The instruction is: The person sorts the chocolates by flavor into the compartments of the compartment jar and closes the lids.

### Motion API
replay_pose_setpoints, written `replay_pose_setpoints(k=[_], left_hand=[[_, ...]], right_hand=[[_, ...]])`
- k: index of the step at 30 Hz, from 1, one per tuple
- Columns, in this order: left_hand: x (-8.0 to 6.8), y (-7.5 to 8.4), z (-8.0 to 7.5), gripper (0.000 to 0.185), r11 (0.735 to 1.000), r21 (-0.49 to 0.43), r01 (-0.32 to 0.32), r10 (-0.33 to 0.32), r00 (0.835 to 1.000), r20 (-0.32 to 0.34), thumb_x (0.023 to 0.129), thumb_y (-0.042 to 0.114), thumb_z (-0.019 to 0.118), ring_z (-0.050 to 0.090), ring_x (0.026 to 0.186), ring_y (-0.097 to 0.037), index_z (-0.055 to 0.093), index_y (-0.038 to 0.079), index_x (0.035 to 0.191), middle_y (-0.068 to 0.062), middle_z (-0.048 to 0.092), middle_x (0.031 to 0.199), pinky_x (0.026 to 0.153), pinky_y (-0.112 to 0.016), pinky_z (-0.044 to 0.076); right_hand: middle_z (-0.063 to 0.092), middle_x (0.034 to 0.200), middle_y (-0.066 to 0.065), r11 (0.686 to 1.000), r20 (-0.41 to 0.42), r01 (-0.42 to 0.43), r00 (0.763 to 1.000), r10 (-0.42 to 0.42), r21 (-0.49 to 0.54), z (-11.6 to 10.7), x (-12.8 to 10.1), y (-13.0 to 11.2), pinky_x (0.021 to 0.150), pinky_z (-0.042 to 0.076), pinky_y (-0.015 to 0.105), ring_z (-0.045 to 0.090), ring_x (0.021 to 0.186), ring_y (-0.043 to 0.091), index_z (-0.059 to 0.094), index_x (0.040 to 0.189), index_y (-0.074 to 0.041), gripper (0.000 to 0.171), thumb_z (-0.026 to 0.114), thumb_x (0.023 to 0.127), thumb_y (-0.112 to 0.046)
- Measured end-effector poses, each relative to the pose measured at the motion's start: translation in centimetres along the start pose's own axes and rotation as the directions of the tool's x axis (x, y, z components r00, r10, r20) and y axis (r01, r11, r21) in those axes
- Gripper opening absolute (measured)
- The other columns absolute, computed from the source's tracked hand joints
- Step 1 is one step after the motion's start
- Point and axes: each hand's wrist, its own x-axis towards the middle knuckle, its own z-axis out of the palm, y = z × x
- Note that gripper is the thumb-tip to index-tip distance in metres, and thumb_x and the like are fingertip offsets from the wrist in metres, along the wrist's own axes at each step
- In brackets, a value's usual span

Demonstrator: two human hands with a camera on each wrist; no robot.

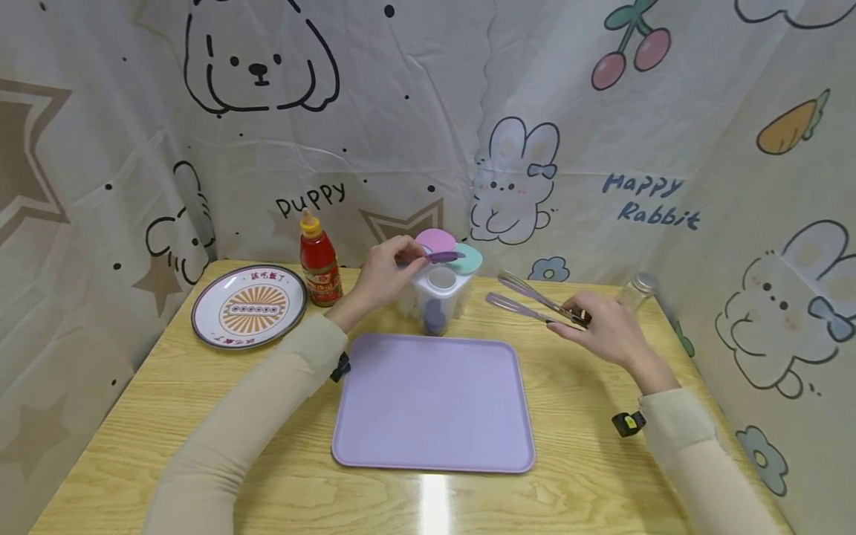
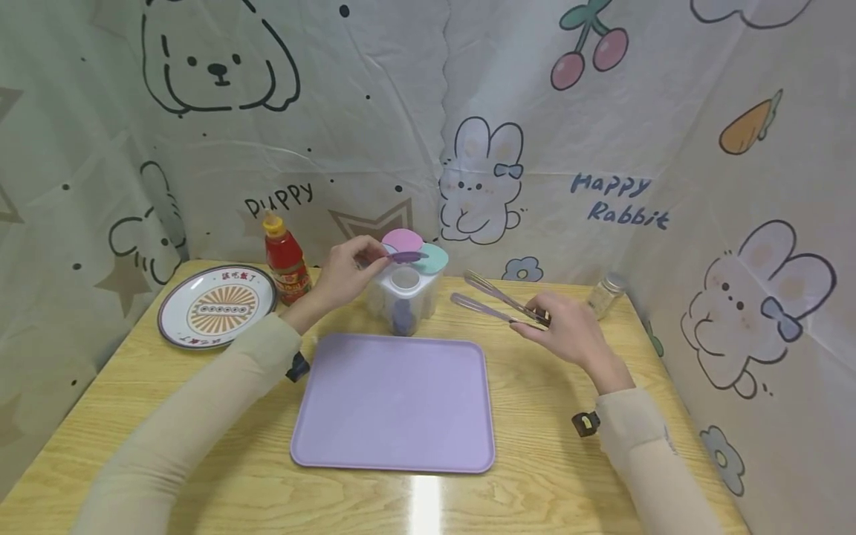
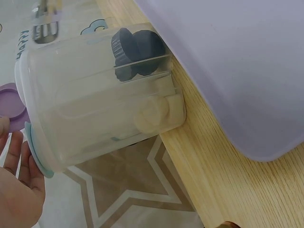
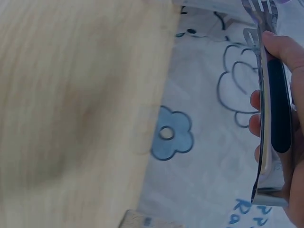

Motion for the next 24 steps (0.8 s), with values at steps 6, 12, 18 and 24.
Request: replay_pose_setpoints(k=[6,12,18,24], left_hand=[[0.1,-0.1,0.1,0.010,1.000,-0.001,-0.006,0.006,1.000,0.002,0.099,0.015,0.075,0.069,0.100,-0.025,0.072,0.008,0.106,-0.010,0.076,0.107,0.093,-0.039,0.057],[0.1,-0.1,0.1,0.009,1.000,-0.004,-0.011,0.011,1.000,0.002,0.099,0.014,0.074,0.069,0.100,-0.025,0.072,0.008,0.105,-0.011,0.076,0.107,0.093,-0.039,0.057],[0.0,0.0,0.0,0.010,1.000,0.006,-0.006,0.006,1.000,0.007,0.100,0.015,0.074,0.069,0.100,-0.025,0.072,0.008,0.106,-0.010,0.076,0.107,0.094,-0.039,0.057],[0.0,0.1,0.0,0.010,1.000,0.009,0.006,-0.006,1.000,0.008,0.100,0.015,0.074,0.069,0.101,-0.025,0.072,0.008,0.107,-0.010,0.076,0.108,0.095,-0.040,0.057]], right_hand=[[0.079,0.101,0.013,0.998,0.025,-0.065,0.998,0.064,0.023,1.7,-0.8,2.3,0.067,0.051,0.033,0.064,0.074,0.016,0.075,0.109,-0.006,0.041,0.082,0.091,-0.041],[0.079,0.101,0.015,0.991,0.071,-0.127,0.990,0.124,0.035,2.4,-1.4,3.8,0.063,0.049,0.033,0.063,0.073,0.016,0.075,0.112,-0.005,0.047,0.080,0.091,-0.047],[0.076,0.091,0.009,0.989,0.101,-0.148,0.984,0.146,0.014,2.8,-1.7,4.7,0.060,0.045,0.031,0.060,0.072,0.016,0.075,0.110,-0.007,0.049,0.080,0.090,-0.051],[0.073,0.088,0.004,0.984,0.169,-0.178,0.970,0.173,0.012,3.4,-1.9,5.5,0.058,0.041,0.030,0.057,0.070,0.014,0.075,0.109,-0.010,0.049,0.079,0.090,-0.055]])
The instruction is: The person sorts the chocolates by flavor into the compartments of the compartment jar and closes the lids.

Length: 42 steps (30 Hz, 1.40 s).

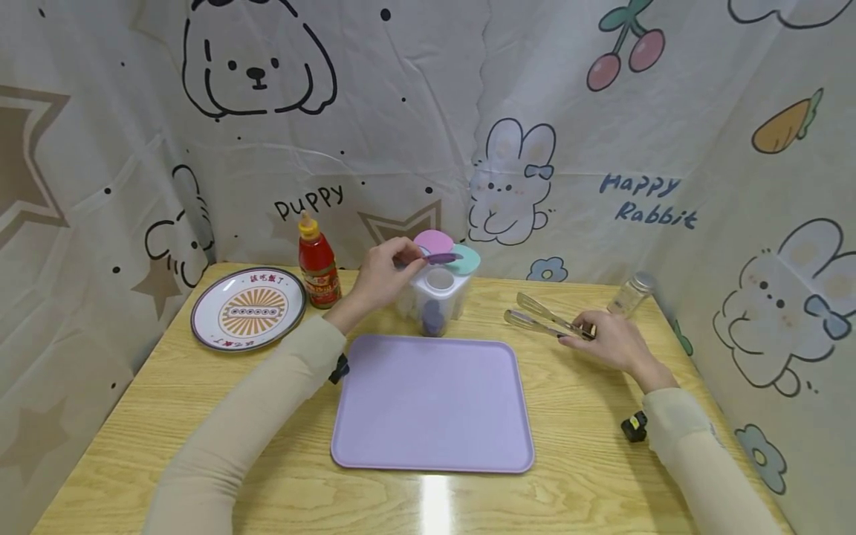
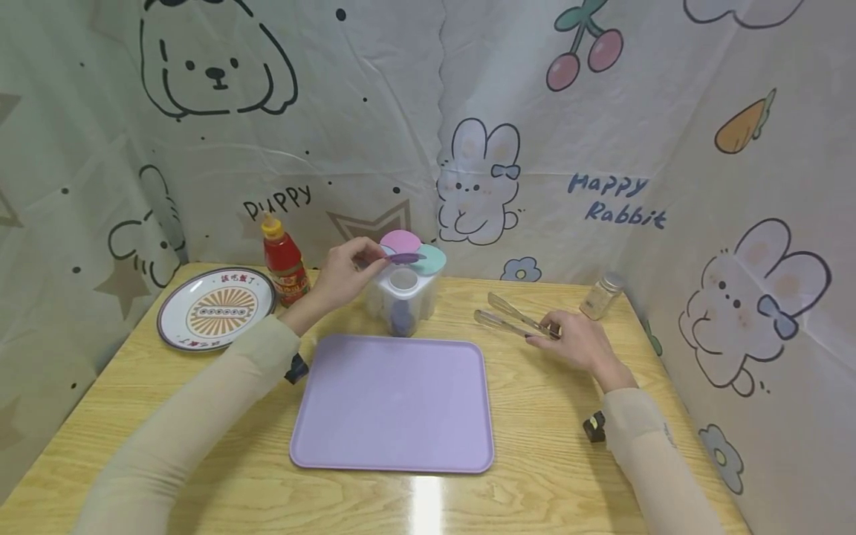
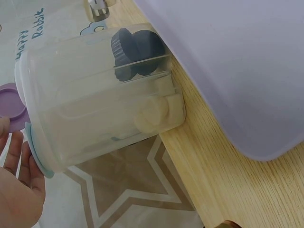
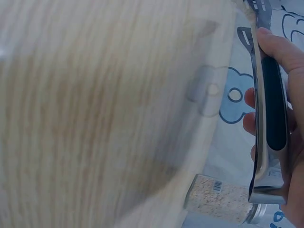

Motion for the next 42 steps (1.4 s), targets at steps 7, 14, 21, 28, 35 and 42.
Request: replay_pose_setpoints(k=[7,14,21,28,35,42], left_hand=[[0.0,-0.1,0.0,0.010,1.000,-0.002,-0.010,0.010,1.000,0.000,0.100,0.015,0.074,0.069,0.100,-0.025,0.072,0.008,0.106,-0.011,0.076,0.107,0.094,-0.040,0.057],[0.1,-0.2,0.1,0.010,1.000,-0.006,-0.013,0.013,1.000,0.000,0.100,0.015,0.074,0.069,0.099,-0.025,0.072,0.008,0.105,-0.011,0.076,0.106,0.093,-0.039,0.057],[0.0,-0.1,0.0,0.009,1.000,-0.010,-0.006,0.006,1.000,-0.007,0.099,0.014,0.074,0.069,0.099,-0.025,0.072,0.008,0.105,-0.011,0.076,0.106,0.093,-0.038,0.057],[0.0,-0.1,0.1,0.009,1.000,-0.008,-0.009,0.009,1.000,-0.008,0.099,0.014,0.075,0.069,0.099,-0.025,0.072,0.007,0.105,-0.011,0.076,0.106,0.092,-0.038,0.057],[0.0,-0.1,0.1,0.009,1.000,-0.013,-0.016,0.016,1.000,-0.009,0.099,0.013,0.075,0.069,0.098,-0.025,0.072,0.007,0.105,-0.011,0.076,0.106,0.092,-0.037,0.056],[0.0,-0.1,0.1,0.010,1.000,-0.008,-0.013,0.013,1.000,-0.009,0.099,0.014,0.075,0.069,0.099,-0.026,0.072,0.006,0.104,-0.012,0.076,0.106,0.093,-0.039,0.057]], right_hand=[[0.073,0.090,0.003,0.999,0.027,-0.040,0.999,0.040,0.014,0.7,0.1,0.2,0.059,0.040,0.029,0.055,0.070,0.014,0.075,0.109,-0.012,0.050,0.078,0.089,-0.059],[0.073,0.090,0.003,0.998,0.075,-0.048,0.996,0.044,0.041,0.9,0.1,0.3,0.061,0.042,0.030,0.056,0.072,0.014,0.076,0.111,-0.011,0.051,0.079,0.089,-0.057],[0.073,0.089,0.002,0.997,0.102,-0.040,0.994,0.033,0.064,1.5,0.4,0.7,0.062,0.042,0.029,0.055,0.071,0.013,0.076,0.109,-0.011,0.046,0.081,0.090,-0.052],[0.074,0.089,0.002,0.997,0.117,-0.024,0.993,0.016,0.069,1.5,0.4,0.8,0.063,0.045,0.030,0.058,0.072,0.013,0.076,0.110,-0.009,0.045,0.081,0.091,-0.050],[0.076,0.099,0.009,0.998,0.076,0.009,0.997,-0.014,0.069,0.0,1.1,-0.4,0.070,0.055,0.037,0.068,0.082,0.017,0.074,0.121,-0.003,0.046,0.076,0.097,-0.043],[0.076,0.108,0.015,0.985,-0.020,0.114,0.993,-0.112,0.132,-2.5,3.2,-4.5,0.080,0.059,0.045,0.071,0.094,0.026,0.072,0.125,-0.002,0.041,0.073,0.100,-0.035]])
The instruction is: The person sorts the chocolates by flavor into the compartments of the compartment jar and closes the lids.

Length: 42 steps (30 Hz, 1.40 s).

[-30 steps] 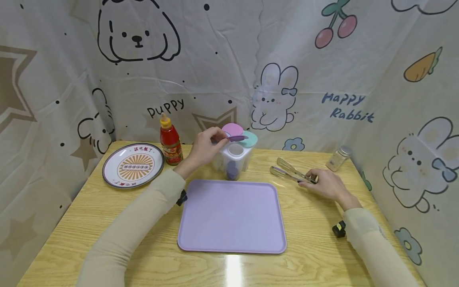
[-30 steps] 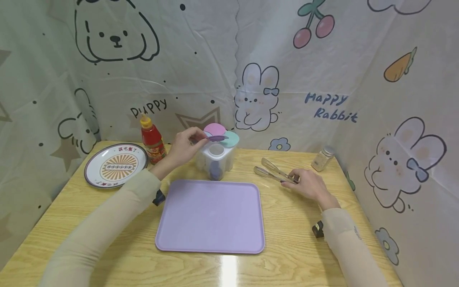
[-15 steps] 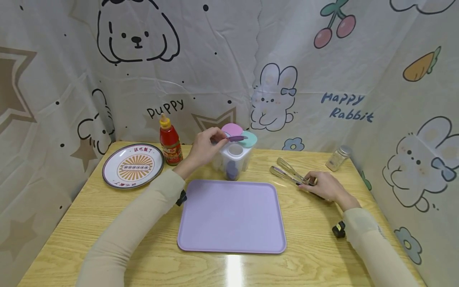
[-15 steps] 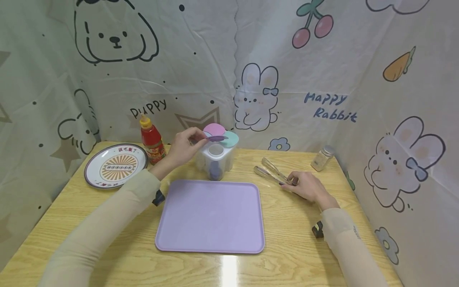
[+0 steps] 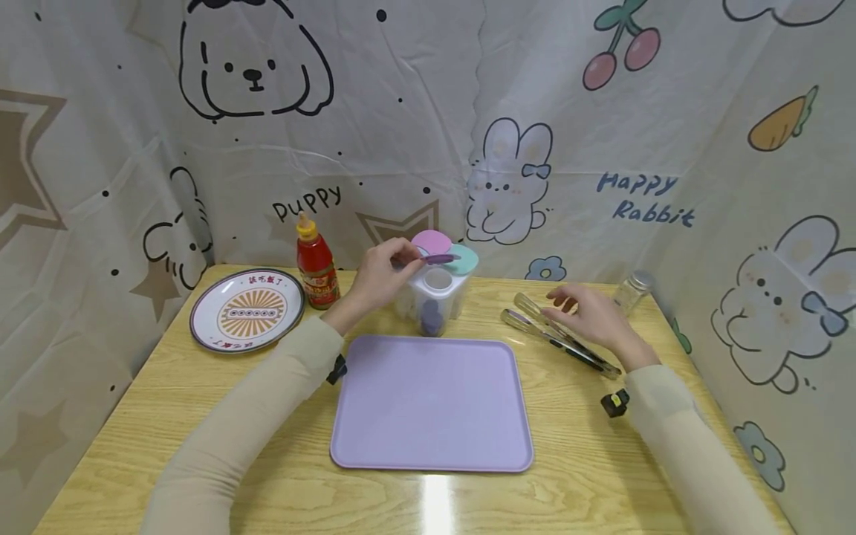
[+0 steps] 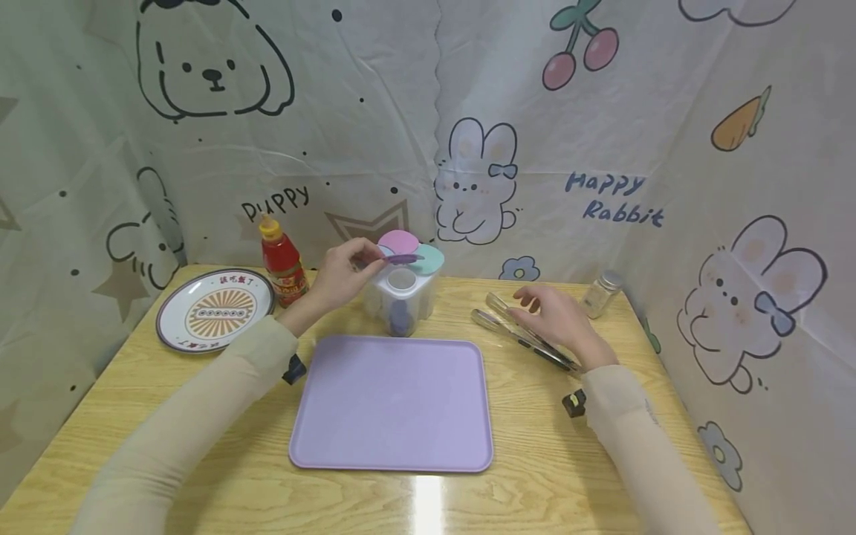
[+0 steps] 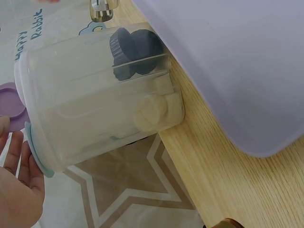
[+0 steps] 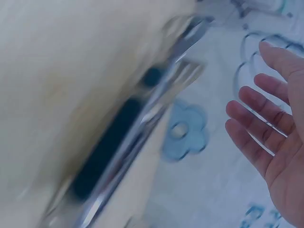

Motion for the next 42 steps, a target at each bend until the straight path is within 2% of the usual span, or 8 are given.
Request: replay_pose_setpoints(k=[6,11,18,22,28,31,35,42], left_hand=[[0.0,-0.1,-0.1,0.010,1.000,0.002,-0.004,0.004,1.000,0.004,0.098,0.014,0.075,0.069,0.099,-0.026,0.072,0.006,0.103,-0.012,0.076,0.105,0.093,-0.039,0.056],[0.0,-0.2,-0.1,0.009,1.000,0.003,-0.017,0.017,1.000,0.005,0.098,0.013,0.075,0.069,0.099,-0.026,0.072,0.007,0.103,-0.011,0.076,0.105,0.094,-0.040,0.056],[0.0,-0.4,-0.1,0.009,0.999,0.004,-0.037,0.037,0.999,0.004,0.098,0.013,0.076,0.069,0.098,-0.026,0.073,0.006,0.102,-0.012,0.076,0.103,0.093,-0.041,0.057],[0.0,-0.5,-0.1,0.008,0.999,0.011,-0.049,0.049,0.999,0.011,0.097,0.013,0.076,0.069,0.099,-0.026,0.073,0.007,0.102,-0.011,0.076,0.104,0.094,-0.042,0.057],[-0.1,-0.6,-0.3,0.009,0.994,0.050,-0.094,0.093,0.995,0.036,0.097,0.013,0.077,0.068,0.101,-0.028,0.074,0.007,0.102,-0.011,0.076,0.104,0.095,-0.044,0.055],[-0.3,-0.6,-0.4,0.014,0.992,0.061,-0.113,0.110,0.993,0.052,0.094,0.016,0.080,0.066,0.101,-0.029,0.075,0.006,0.103,-0.012,0.076,0.104,0.095,-0.044,0.053],[-0.6,-0.7,-0.6,0.021,0.986,0.098,-0.134,0.126,0.988,0.087,0.089,0.024,0.086,0.062,0.101,-0.026,0.078,0.010,0.103,-0.008,0.077,0.103,0.093,-0.041,0.049],[-0.9,-0.7,-0.7,0.023,0.972,0.164,-0.170,0.149,0.980,0.135,0.091,0.031,0.085,0.056,0.102,-0.025,0.079,0.013,0.103,-0.006,0.074,0.104,0.090,-0.039,0.046]], right_hand=[[0.076,0.110,0.016,0.988,-0.090,0.113,0.991,-0.104,0.101,-0.3,3.0,-4.3,0.083,0.063,0.047,0.072,0.096,0.029,0.074,0.119,-0.004,0.031,0.076,0.098,-0.026],[0.077,0.114,0.016,0.973,-0.142,0.177,0.977,-0.156,0.146,-0.1,5.3,-7.6,0.084,0.064,0.048,0.072,0.098,0.029,0.074,0.119,-0.004,0.031,0.077,0.098,-0.026],[0.075,0.109,0.011,0.954,-0.161,0.271,0.955,-0.249,0.130,0.1,8.0,-11.6,0.086,0.064,0.045,0.070,0.101,0.027,0.075,0.117,-0.006,0.031,0.080,0.096,-0.028],[0.075,0.106,0.011,0.931,-0.191,0.349,0.926,-0.326,0.103,0.4,9.1,-13.4,0.085,0.064,0.043,0.072,0.100,0.028,0.075,0.116,-0.006,0.029,0.081,0.094,-0.025],[0.077,0.101,0.010,0.876,-0.250,0.479,0.857,-0.452,0.058,1.3,9.7,-14.5,0.079,0.064,0.041,0.075,0.091,0.026,0.079,0.107,-0.007,0.015,0.081,0.094,-0.013],[0.078,0.100,0.009,0.856,-0.263,0.515,0.833,-0.487,0.047,1.7,9.5,-14.6,0.078,0.063,0.040,0.075,0.087,0.025,0.080,0.103,-0.008,0.011,0.081,0.093,-0.010],[0.078,0.101,0.007,0.846,-0.250,0.533,0.823,-0.511,0.026,2.1,9.0,-14.4,0.080,0.062,0.038,0.074,0.089,0.023,0.081,0.101,-0.009,0.010,0.082,0.092,-0.012],[0.076,0.103,0.006,0.830,-0.226,0.556,0.804,-0.550,-0.041,2.9,8.2,-14.3,0.080,0.061,0.033,0.072,0.091,0.020,0.081,0.102,-0.010,0.014,0.084,0.090,-0.016]])
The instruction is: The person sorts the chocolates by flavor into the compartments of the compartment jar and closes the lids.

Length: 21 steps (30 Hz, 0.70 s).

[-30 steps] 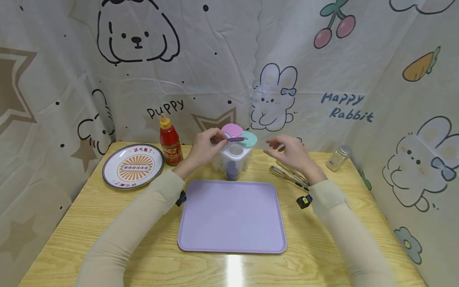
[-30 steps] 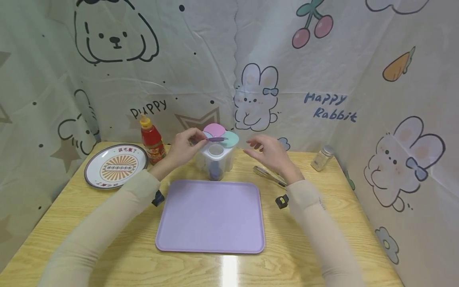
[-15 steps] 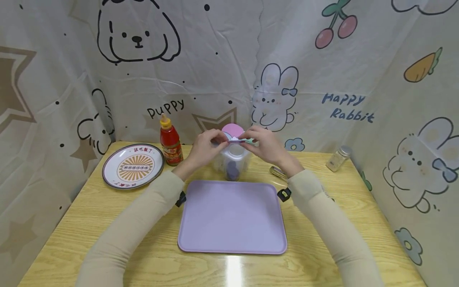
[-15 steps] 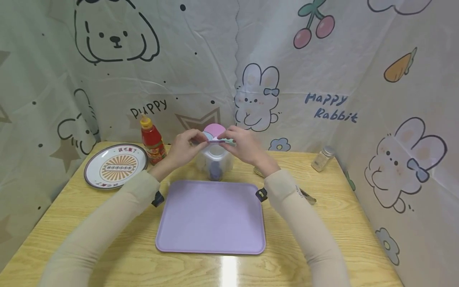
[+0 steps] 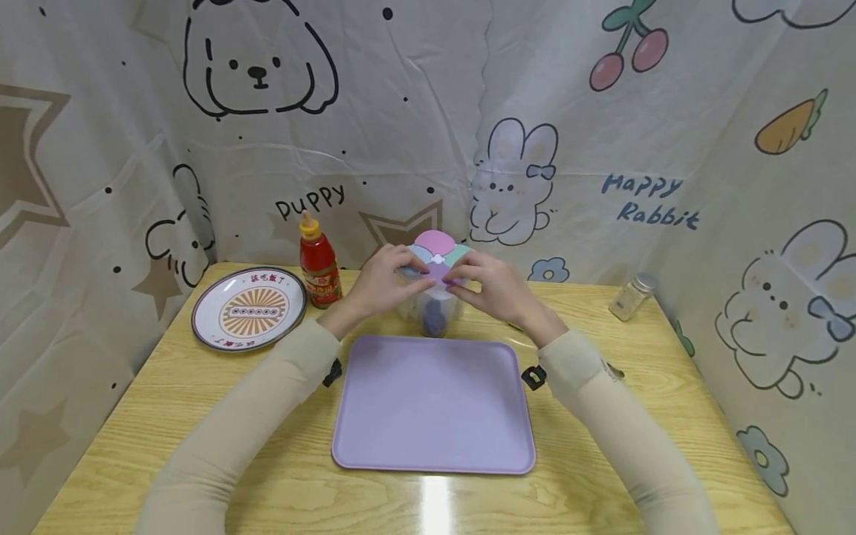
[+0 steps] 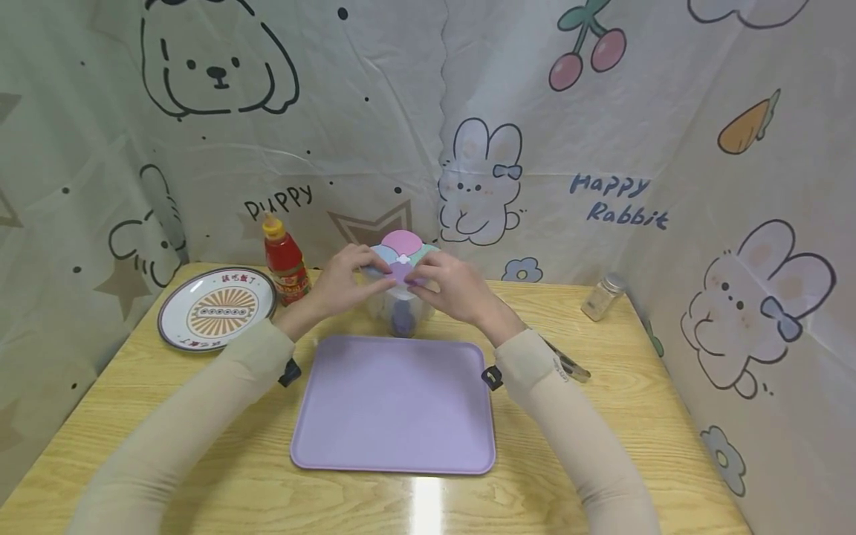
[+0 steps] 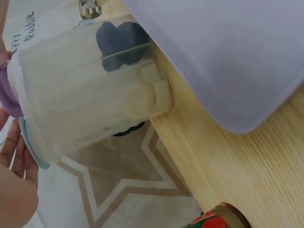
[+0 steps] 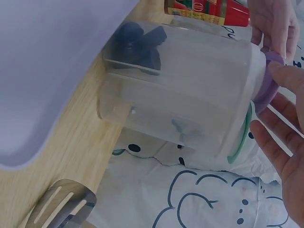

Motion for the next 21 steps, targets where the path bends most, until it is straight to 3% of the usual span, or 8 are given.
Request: replay_pose_setpoints(k=[6,12,21], left_hand=[[-0.2,-0.1,0.1,0.024,0.998,0.050,-0.037,0.036,0.999,0.021,0.090,0.033,0.085,0.054,0.103,-0.024,0.079,0.012,0.100,-0.006,0.070,0.106,0.090,-0.039,0.047],[-0.2,-0.3,-0.1,0.024,0.987,0.114,-0.117,0.116,0.993,0.013,0.090,0.032,0.085,0.058,0.105,-0.027,0.077,0.010,0.092,-0.007,0.072,0.106,0.091,-0.043,0.051],[-0.4,-0.5,0.1,0.023,0.975,0.135,-0.177,0.176,0.984,0.022,0.091,0.030,0.084,0.056,0.104,-0.027,0.075,0.009,0.088,-0.008,0.071,0.105,0.093,-0.042,0.050]], right_hand=[[0.075,0.102,0.006,0.999,0.001,0.032,1.000,-0.032,-0.032,0.5,-0.4,0.0,0.078,0.061,0.032,0.071,0.090,0.020,0.082,0.101,-0.010,0.014,0.085,0.089,-0.018],[0.077,0.102,0.005,0.999,-0.020,0.034,0.999,-0.034,-0.038,0.9,-0.5,0.0,0.080,0.061,0.033,0.071,0.092,0.021,0.082,0.101,-0.011,0.015,0.086,0.089,-0.019],[0.077,0.105,0.004,0.999,-0.006,0.003,1.000,-0.003,-0.054,1.2,-0.8,-0.1,0.081,0.060,0.032,0.069,0.096,0.020,0.083,0.102,-0.012,0.014,0.084,0.091,-0.019]])
